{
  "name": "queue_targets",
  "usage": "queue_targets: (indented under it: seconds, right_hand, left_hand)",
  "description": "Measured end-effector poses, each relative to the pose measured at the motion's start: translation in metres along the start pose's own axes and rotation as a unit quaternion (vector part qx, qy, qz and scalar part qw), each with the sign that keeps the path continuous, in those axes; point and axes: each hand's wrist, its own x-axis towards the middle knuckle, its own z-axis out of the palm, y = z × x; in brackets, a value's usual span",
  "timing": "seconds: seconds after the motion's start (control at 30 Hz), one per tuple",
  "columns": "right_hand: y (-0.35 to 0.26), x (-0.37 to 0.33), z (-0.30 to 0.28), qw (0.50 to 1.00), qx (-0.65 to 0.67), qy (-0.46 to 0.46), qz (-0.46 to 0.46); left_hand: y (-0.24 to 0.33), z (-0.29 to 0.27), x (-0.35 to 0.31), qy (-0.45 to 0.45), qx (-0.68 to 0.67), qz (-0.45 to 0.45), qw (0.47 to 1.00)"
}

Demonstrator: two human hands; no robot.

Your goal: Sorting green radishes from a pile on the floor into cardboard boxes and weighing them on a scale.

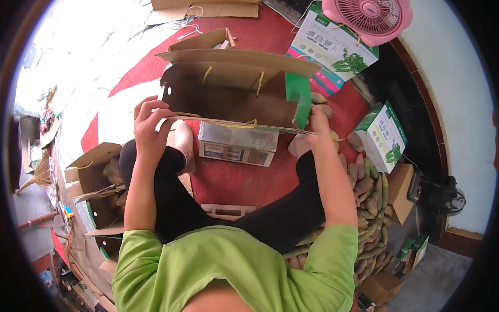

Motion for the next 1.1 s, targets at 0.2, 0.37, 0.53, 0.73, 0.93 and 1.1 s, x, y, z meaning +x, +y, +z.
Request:
queue_targets:
  seconds: [0.2, 0.37, 0.53, 0.73, 0.93, 1.1]
  right_hand:
    - [0.037, 0.016, -0.021, 0.992, -0.076, 0.072, 0.069]
    - [0.039, 0.036, -0.062, 0.99, -0.116, 0.062, 0.058]
    - [0.024, 0.016, -0.037, 0.952, -0.292, 0.085, 0.017]
    - [0.004, -0.005, -0.025, 0.927, -0.353, 0.124, 0.042]
    - [-0.025, -0.009, -0.036, 0.881, -0.463, 0.075, -0.064]
    - [-0.06, -0.056, -0.018, 0.883, -0.434, 0.099, -0.147]
  left_hand:
    - [0.003, 0.009, -0.003, -0.138, 0.008, -0.018, 0.99]
    - [0.008, 0.018, 0.0, -0.149, 0.003, -0.018, 0.989]
    - [0.01, 0.016, -0.003, -0.141, 0.002, -0.034, 0.989]
    - [0.016, 0.017, -0.003, -0.16, -0.01, -0.024, 0.987]
    - [0.021, 0.021, 0.003, -0.174, -0.045, -0.037, 0.983]
    - [0.022, 0.019, 0.003, -0.183, -0.035, -0.034, 0.982]
